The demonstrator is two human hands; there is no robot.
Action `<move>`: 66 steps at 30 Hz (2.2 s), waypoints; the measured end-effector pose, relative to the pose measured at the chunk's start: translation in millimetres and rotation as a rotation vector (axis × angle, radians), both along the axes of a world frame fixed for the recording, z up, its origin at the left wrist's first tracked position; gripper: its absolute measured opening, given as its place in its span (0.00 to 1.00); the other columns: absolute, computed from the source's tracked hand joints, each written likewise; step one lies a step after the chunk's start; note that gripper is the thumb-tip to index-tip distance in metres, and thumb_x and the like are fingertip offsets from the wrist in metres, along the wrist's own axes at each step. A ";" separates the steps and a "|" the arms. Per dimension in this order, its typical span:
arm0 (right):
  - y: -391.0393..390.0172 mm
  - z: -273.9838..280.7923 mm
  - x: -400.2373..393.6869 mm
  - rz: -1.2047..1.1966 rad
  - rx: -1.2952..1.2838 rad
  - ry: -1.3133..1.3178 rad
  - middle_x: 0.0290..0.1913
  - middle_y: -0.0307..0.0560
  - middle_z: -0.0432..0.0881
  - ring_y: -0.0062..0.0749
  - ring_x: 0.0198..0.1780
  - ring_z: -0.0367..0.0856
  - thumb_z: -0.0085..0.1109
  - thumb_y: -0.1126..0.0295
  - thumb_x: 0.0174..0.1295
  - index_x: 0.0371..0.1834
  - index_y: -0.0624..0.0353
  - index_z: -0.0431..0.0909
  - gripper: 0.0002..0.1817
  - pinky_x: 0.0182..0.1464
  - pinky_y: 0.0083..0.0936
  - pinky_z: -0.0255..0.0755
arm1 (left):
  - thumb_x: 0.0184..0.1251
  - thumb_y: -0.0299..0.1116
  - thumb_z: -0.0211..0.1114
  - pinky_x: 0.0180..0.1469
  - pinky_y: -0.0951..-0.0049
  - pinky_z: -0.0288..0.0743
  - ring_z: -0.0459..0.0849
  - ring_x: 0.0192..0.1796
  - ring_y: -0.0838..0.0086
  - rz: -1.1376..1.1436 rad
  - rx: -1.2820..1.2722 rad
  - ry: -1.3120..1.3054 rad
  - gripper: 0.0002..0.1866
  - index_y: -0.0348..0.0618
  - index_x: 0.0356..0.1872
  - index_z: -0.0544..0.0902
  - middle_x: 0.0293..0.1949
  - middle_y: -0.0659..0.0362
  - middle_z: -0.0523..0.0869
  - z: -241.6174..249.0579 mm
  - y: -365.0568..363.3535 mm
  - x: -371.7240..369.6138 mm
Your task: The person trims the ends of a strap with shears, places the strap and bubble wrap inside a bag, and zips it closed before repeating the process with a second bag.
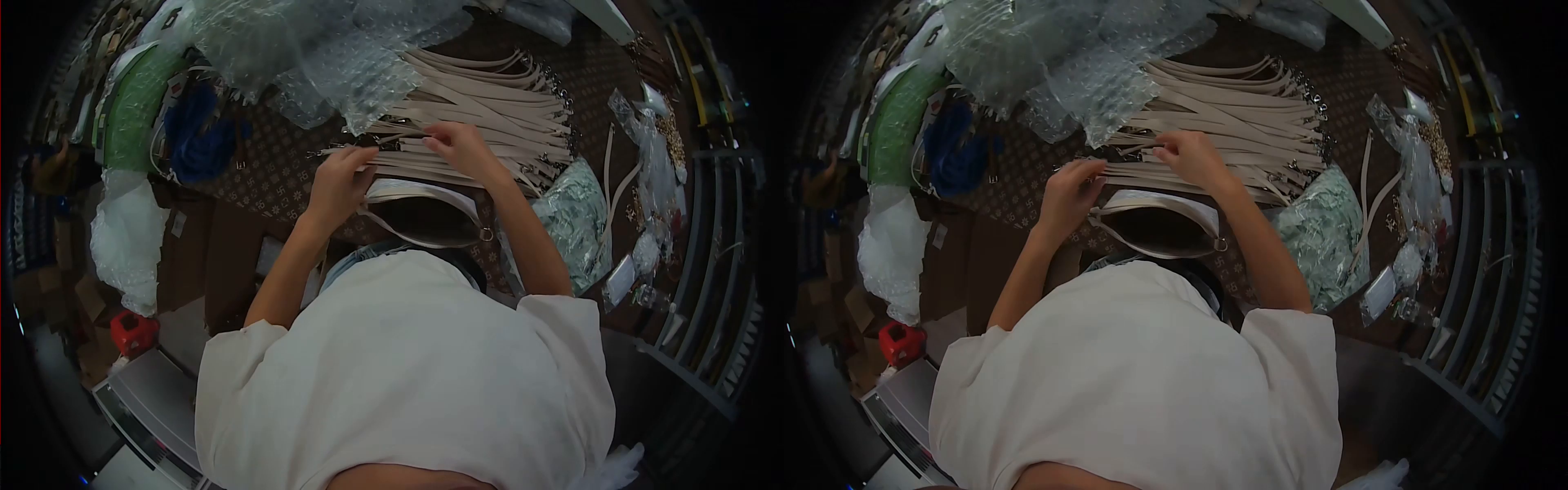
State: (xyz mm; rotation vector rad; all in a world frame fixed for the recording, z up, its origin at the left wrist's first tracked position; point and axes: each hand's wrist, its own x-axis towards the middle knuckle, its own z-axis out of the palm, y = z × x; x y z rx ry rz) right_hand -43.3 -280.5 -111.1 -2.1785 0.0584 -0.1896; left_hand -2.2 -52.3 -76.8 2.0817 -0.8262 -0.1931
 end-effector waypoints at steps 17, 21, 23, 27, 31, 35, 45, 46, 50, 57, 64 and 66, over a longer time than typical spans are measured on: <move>-17.8 -64.2 12.3 0.008 1.233 0.046 0.56 0.46 0.68 0.34 0.52 0.72 0.53 0.60 0.59 0.63 0.61 0.55 0.31 0.50 0.29 0.69 | 0.55 0.31 0.55 0.44 0.74 0.70 0.77 0.37 0.75 -0.371 -0.585 1.059 0.13 0.34 0.39 0.79 0.37 0.59 0.81 10.9 -67.6 45.0; -15.0 -26.0 -6.4 0.374 1.296 -0.107 0.58 0.48 0.66 0.38 0.56 0.69 0.58 0.54 0.55 0.62 0.61 0.55 0.36 0.54 0.32 0.67 | 0.57 0.30 0.53 0.47 0.75 0.69 0.77 0.41 0.74 -0.284 -0.610 1.341 0.14 0.33 0.42 0.78 0.40 0.58 0.80 -9.6 -56.4 44.8; -19.0 -10.0 -10.6 0.187 1.326 0.020 0.58 0.49 0.66 0.36 0.56 0.69 0.68 0.55 0.45 0.62 0.64 0.55 0.45 0.55 0.31 0.65 | 0.61 0.31 0.53 0.48 0.76 0.69 0.77 0.41 0.76 -0.252 -0.564 1.220 0.14 0.34 0.44 0.78 0.38 0.57 0.80 -8.1 -49.9 36.5; -42.8 -17.9 -19.3 0.122 1.065 -0.068 0.54 0.44 0.69 0.34 0.53 0.71 0.67 0.59 0.47 0.60 0.62 0.58 0.39 0.53 0.30 0.67 | 0.63 0.30 0.51 0.48 0.74 0.71 0.79 0.40 0.74 -0.400 -0.473 1.019 0.13 0.33 0.43 0.77 0.38 0.57 0.81 14.3 -31.7 23.7; -48.8 3.7 -35.4 0.059 0.838 -0.027 0.53 0.43 0.69 0.28 0.50 0.72 0.65 0.67 0.49 0.49 0.63 0.69 0.24 0.50 0.24 0.67 | 0.62 0.29 0.51 0.45 0.75 0.72 0.79 0.38 0.75 -0.164 -0.483 0.808 0.11 0.35 0.38 0.79 0.35 0.58 0.81 -1.9 -7.5 40.4; -32.3 25.6 -40.5 0.132 0.857 -0.162 0.54 0.44 0.68 0.28 0.49 0.72 0.63 0.73 0.50 0.43 0.64 0.72 0.17 0.49 0.22 0.67 | 0.59 0.28 0.51 0.42 0.78 0.72 0.78 0.35 0.78 -0.040 -0.453 0.829 0.10 0.37 0.35 0.79 0.32 0.61 0.81 -8.1 14.9 47.9; -20.2 -11.1 -22.4 -0.126 1.123 0.156 0.40 0.45 0.77 0.27 0.36 0.76 0.66 0.71 0.47 0.42 0.63 0.73 0.18 0.39 0.21 0.70 | 0.58 0.29 0.53 0.34 0.81 0.70 0.77 0.30 0.80 0.047 -0.173 0.899 0.08 0.37 0.33 0.79 0.31 0.62 0.81 -40.5 -0.4 60.8; -23.4 -11.4 -22.5 -0.218 1.078 0.206 0.36 0.44 0.78 0.26 0.35 0.77 0.67 0.70 0.46 0.41 0.64 0.74 0.19 0.37 0.20 0.70 | 0.57 0.29 0.53 0.33 0.81 0.70 0.77 0.29 0.80 0.065 -0.195 0.904 0.08 0.37 0.33 0.79 0.31 0.62 0.81 -48.5 1.7 66.8; -32.5 -34.1 -18.8 -0.394 0.727 0.296 0.35 0.46 0.78 0.27 0.37 0.77 0.69 0.64 0.44 0.41 0.67 0.74 0.23 0.39 0.20 0.69 | 0.55 0.35 0.54 0.41 0.74 0.73 0.79 0.37 0.69 0.133 0.126 0.584 0.14 0.34 0.33 0.80 0.35 0.54 0.80 -95.1 -4.7 94.9; -26.9 -45.4 -14.8 -0.432 0.941 0.313 0.42 0.50 0.76 0.31 0.41 0.77 0.71 0.61 0.43 0.48 0.70 0.69 0.33 0.42 0.29 0.73 | 0.43 0.50 0.71 0.56 0.65 0.64 0.67 0.58 0.58 0.334 -0.033 0.331 0.43 0.32 0.57 0.64 0.57 0.41 0.66 -104.1 -27.7 107.4; -40.6 -46.5 -26.3 -0.122 1.329 0.233 0.50 0.47 0.72 0.31 0.48 0.73 0.58 0.63 0.56 0.57 0.63 0.60 0.28 0.46 0.31 0.71 | 0.31 0.40 0.80 0.49 0.68 0.71 0.76 0.49 0.63 0.211 0.024 0.493 0.59 0.34 0.64 0.49 0.49 0.42 0.74 -88.0 -27.5 96.0; -44.1 -44.3 -26.1 -0.073 1.306 0.235 0.50 0.46 0.73 0.30 0.49 0.72 0.56 0.64 0.57 0.56 0.62 0.62 0.26 0.46 0.30 0.71 | 0.31 0.40 0.80 0.46 0.71 0.73 0.77 0.47 0.65 0.203 0.055 0.471 0.57 0.34 0.64 0.51 0.49 0.43 0.74 -91.6 -29.9 94.4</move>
